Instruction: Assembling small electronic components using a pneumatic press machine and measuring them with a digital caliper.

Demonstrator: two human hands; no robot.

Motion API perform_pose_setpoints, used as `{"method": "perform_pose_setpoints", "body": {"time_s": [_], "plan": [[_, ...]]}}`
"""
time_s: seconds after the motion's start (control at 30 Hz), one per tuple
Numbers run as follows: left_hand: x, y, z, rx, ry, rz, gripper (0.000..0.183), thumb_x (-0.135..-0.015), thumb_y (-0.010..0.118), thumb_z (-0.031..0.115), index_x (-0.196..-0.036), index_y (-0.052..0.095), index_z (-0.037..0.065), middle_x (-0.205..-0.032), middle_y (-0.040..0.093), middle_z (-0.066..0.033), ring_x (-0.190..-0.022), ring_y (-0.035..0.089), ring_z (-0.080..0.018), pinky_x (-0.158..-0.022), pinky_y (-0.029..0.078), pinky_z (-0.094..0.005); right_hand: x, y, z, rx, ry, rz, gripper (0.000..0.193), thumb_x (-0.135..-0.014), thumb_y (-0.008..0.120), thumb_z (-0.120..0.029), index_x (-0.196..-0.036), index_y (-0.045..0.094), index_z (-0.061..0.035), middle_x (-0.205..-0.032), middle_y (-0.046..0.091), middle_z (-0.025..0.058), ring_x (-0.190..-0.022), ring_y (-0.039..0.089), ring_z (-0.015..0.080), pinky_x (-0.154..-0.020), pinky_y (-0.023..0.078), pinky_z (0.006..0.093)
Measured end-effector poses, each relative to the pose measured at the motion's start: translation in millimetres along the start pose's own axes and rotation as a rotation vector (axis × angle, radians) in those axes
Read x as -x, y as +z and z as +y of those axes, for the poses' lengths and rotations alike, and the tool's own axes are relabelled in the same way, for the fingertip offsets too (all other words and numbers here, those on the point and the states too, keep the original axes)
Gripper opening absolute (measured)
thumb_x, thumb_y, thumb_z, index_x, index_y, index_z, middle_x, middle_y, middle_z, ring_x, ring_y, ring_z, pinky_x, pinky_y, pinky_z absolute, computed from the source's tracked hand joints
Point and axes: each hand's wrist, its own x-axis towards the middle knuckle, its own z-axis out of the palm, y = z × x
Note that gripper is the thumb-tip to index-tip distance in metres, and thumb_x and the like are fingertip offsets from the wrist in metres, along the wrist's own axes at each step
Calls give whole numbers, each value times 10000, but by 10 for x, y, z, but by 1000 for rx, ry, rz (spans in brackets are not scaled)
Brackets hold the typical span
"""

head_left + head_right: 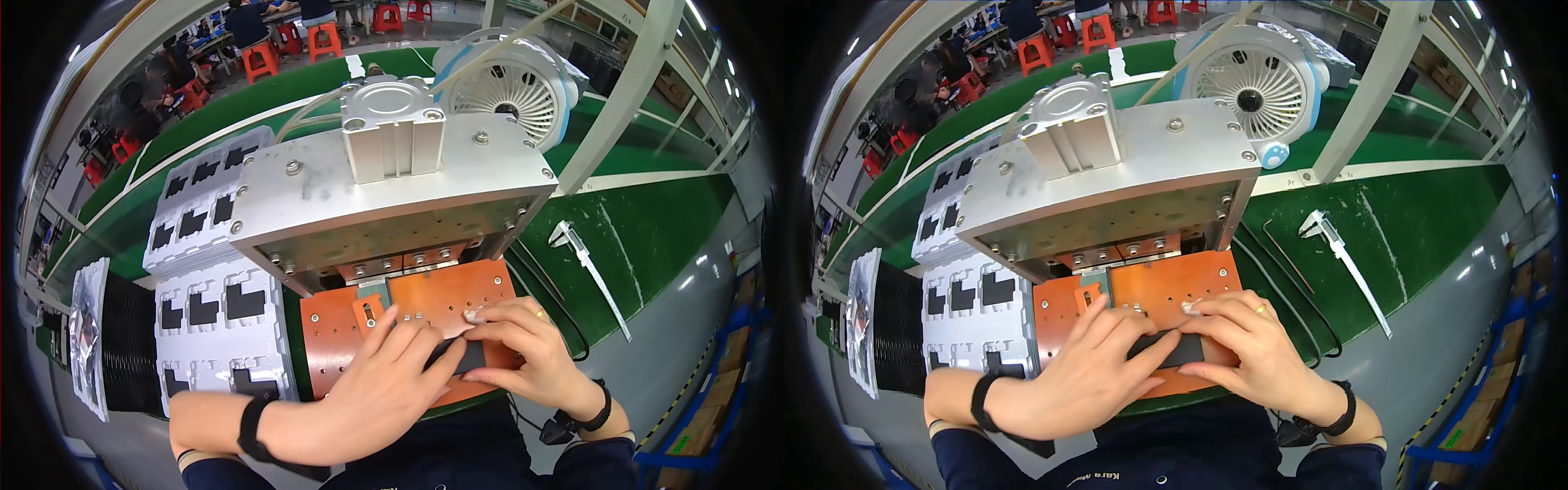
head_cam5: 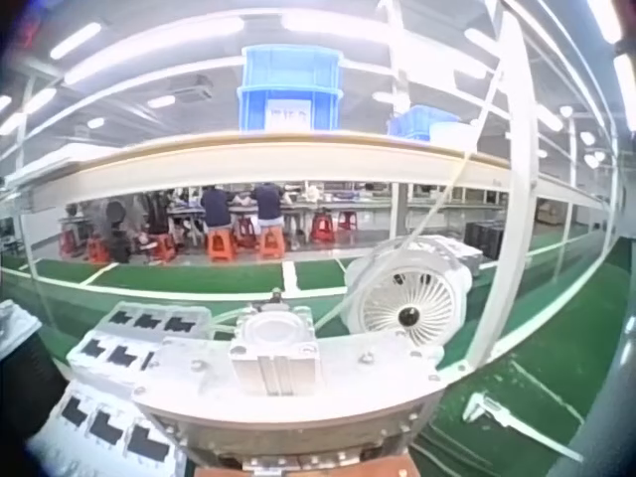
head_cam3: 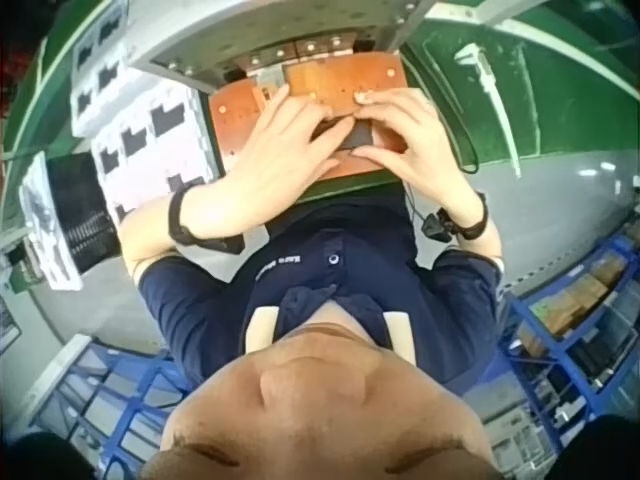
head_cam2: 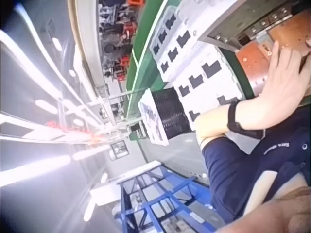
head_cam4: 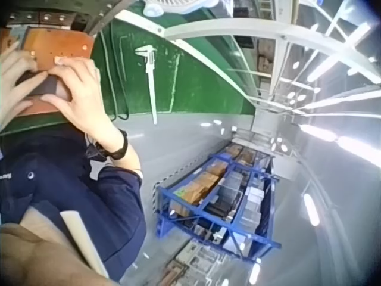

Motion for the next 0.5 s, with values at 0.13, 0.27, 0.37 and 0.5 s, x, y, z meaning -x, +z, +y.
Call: {"method": "perform_pose_setpoints", "body": {"time_s": [0.13,0.27,0.37,0.5], "plan": [[299,15,-44,-24,7,-47,569,-828,688,365,-1295,543,74,-1337,490,-152,-1234,480,-287,-1026,349,-509,-136,26,74,-76,-110,-101,355,-713,800,-208,-1022,683,-77,-1070,643,66,-969,580,259,-842,455,359],[369,58,-152,7,54,-27,628,-821,675,441,-1305,537,64,-1366,479,-158,-1247,475,-292,-1032,339,-508,-272,14,31,-137,-103,-171,285,-761,763,-181,-1019,686,-87,-1018,655,59,-912,579,248,-801,448,343],[381,50,-167,-32,73,-25,623,-875,579,502,-1308,520,58,-1359,497,-146,-1269,466,-256,-1067,312,-482,-406,59,18,-153,-42,-172,234,-802,723,-154,-1021,679,-84,-961,632,56,-860,560,246,-750,443,350],[394,40,-209,-22,91,-13,629,-888,544,526,-1301,525,52,-1336,521,-144,-1251,481,-250,-1060,321,-489,-495,251,-63,65,-95,-130,223,-801,689,-104,-1021,661,-77,-981,553,40,-832,533,242,-738,432,348]]}}
